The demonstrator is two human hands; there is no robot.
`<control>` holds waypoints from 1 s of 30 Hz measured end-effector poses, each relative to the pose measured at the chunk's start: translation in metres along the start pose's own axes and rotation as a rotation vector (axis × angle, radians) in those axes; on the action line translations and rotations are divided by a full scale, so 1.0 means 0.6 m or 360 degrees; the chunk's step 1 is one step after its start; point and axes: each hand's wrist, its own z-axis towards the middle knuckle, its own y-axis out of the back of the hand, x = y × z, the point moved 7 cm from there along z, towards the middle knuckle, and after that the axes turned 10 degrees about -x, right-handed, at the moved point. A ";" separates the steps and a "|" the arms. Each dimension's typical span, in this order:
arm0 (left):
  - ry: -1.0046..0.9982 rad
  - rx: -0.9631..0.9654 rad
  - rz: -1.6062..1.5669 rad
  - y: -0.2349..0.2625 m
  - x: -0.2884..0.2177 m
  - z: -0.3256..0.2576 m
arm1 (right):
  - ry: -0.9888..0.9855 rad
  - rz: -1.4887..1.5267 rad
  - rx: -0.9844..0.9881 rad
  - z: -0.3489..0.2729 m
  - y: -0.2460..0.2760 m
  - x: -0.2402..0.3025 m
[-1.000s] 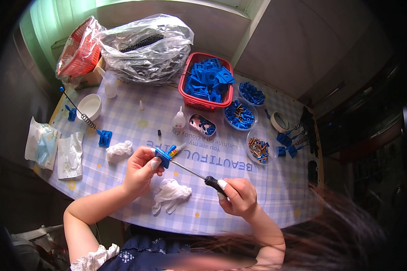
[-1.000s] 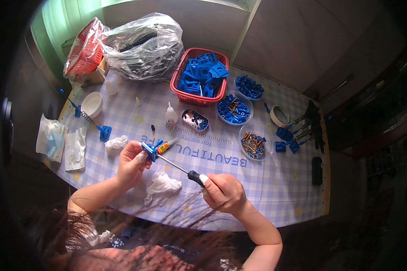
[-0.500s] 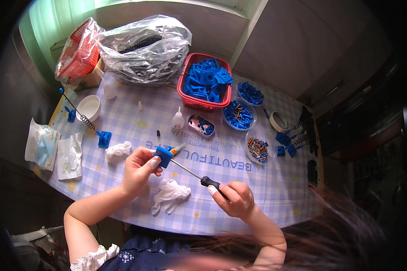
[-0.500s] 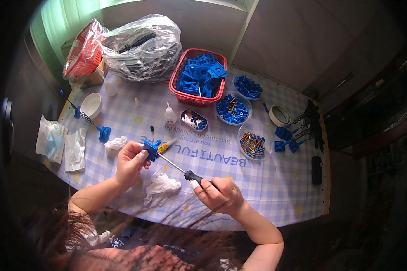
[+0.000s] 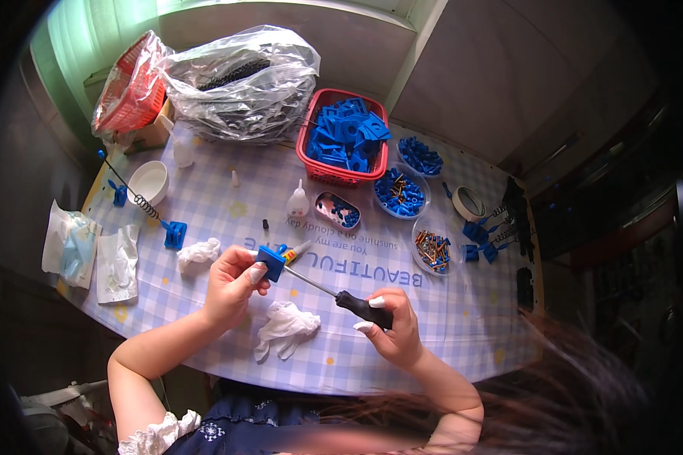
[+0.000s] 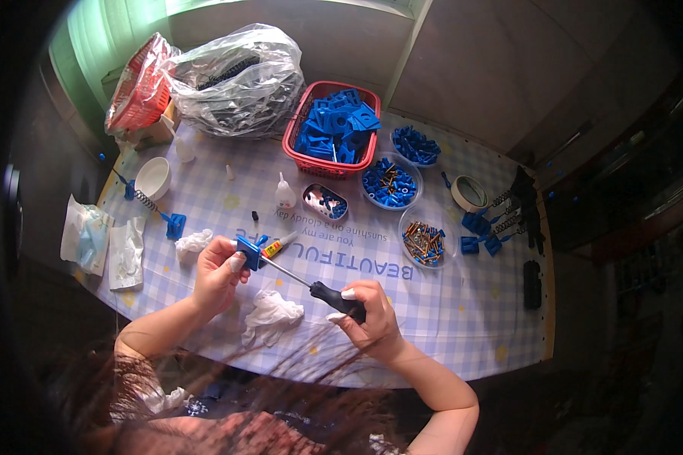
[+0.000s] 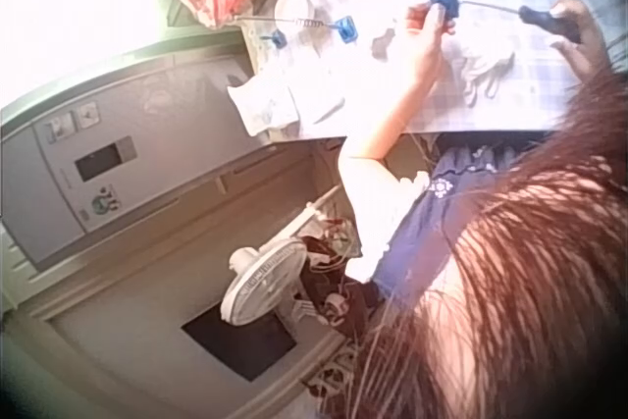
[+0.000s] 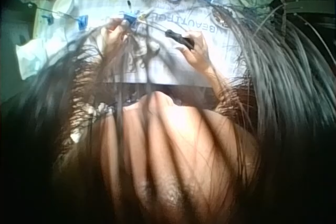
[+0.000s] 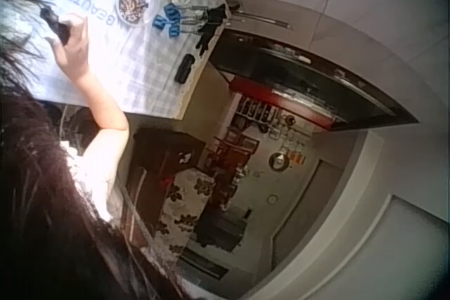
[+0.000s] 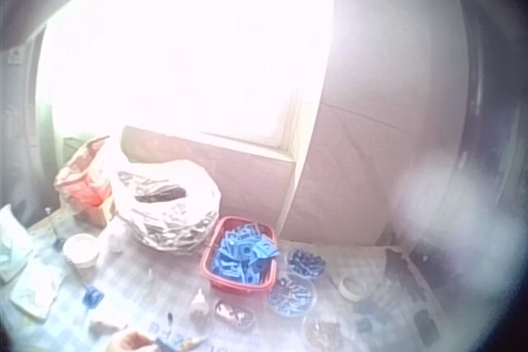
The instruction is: Apply adhesive and assemble small plastic and metal electronic components.
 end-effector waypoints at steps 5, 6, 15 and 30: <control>-0.0066 -0.0043 -0.0020 0.007 -0.007 0.006 | -0.0378 0.0465 0.0251 -0.012 -0.018 -0.030; -0.0078 -0.0057 -0.0022 0.009 -0.009 0.008 | -0.0378 0.0466 0.0250 -0.011 -0.018 -0.029; -0.0302 0.0027 0.0167 0.004 -0.020 0.007 | -0.1001 0.0859 0.0198 -0.028 -0.026 -0.072; -0.0746 0.0205 0.0269 -0.010 -0.048 -0.021 | -0.1361 0.1457 0.0145 -0.044 -0.037 -0.094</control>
